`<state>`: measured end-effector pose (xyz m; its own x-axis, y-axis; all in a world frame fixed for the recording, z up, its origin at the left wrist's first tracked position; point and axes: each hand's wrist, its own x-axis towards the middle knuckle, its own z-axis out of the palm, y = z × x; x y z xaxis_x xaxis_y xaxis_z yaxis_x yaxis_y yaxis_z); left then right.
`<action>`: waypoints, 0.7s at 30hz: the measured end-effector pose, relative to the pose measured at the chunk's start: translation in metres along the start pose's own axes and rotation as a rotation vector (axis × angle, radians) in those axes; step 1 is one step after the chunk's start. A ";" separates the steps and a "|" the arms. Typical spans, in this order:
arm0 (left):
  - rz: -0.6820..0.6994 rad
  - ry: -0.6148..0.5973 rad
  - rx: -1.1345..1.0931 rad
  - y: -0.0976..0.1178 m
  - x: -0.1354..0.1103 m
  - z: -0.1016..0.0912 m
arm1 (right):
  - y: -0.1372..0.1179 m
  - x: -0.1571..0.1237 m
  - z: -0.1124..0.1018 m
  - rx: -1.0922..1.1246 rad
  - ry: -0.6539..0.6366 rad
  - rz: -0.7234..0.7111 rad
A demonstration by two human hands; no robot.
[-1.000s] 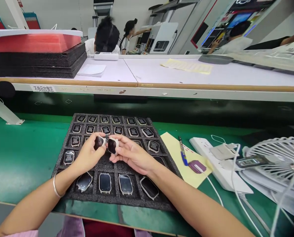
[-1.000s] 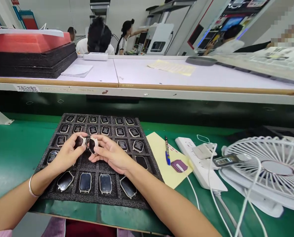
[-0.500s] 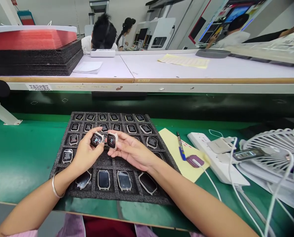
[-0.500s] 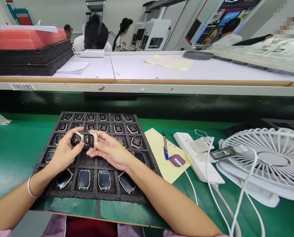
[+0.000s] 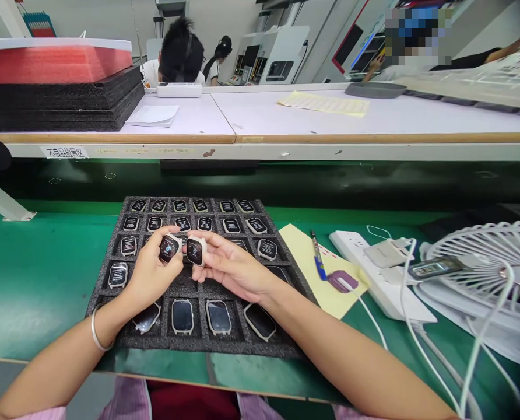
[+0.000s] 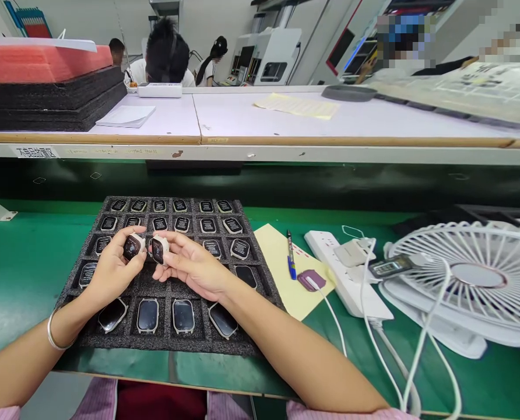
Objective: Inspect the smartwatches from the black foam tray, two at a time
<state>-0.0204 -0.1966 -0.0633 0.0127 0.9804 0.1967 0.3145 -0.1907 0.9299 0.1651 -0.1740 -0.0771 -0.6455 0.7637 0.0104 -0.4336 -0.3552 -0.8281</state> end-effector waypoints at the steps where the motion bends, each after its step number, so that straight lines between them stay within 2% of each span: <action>1: 0.001 -0.001 0.000 0.000 0.000 0.000 | 0.000 0.000 0.000 0.000 0.000 -0.001; 10: 0.020 -0.043 -0.037 -0.001 0.000 0.001 | 0.000 -0.002 0.002 0.011 -0.021 -0.017; 21: 0.006 -0.009 -0.111 0.001 0.000 0.000 | -0.003 -0.005 0.005 -0.006 -0.022 -0.035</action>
<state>-0.0203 -0.1972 -0.0623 0.0231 0.9795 0.2002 0.2070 -0.2006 0.9576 0.1666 -0.1794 -0.0716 -0.6437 0.7635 0.0520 -0.4528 -0.3251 -0.8302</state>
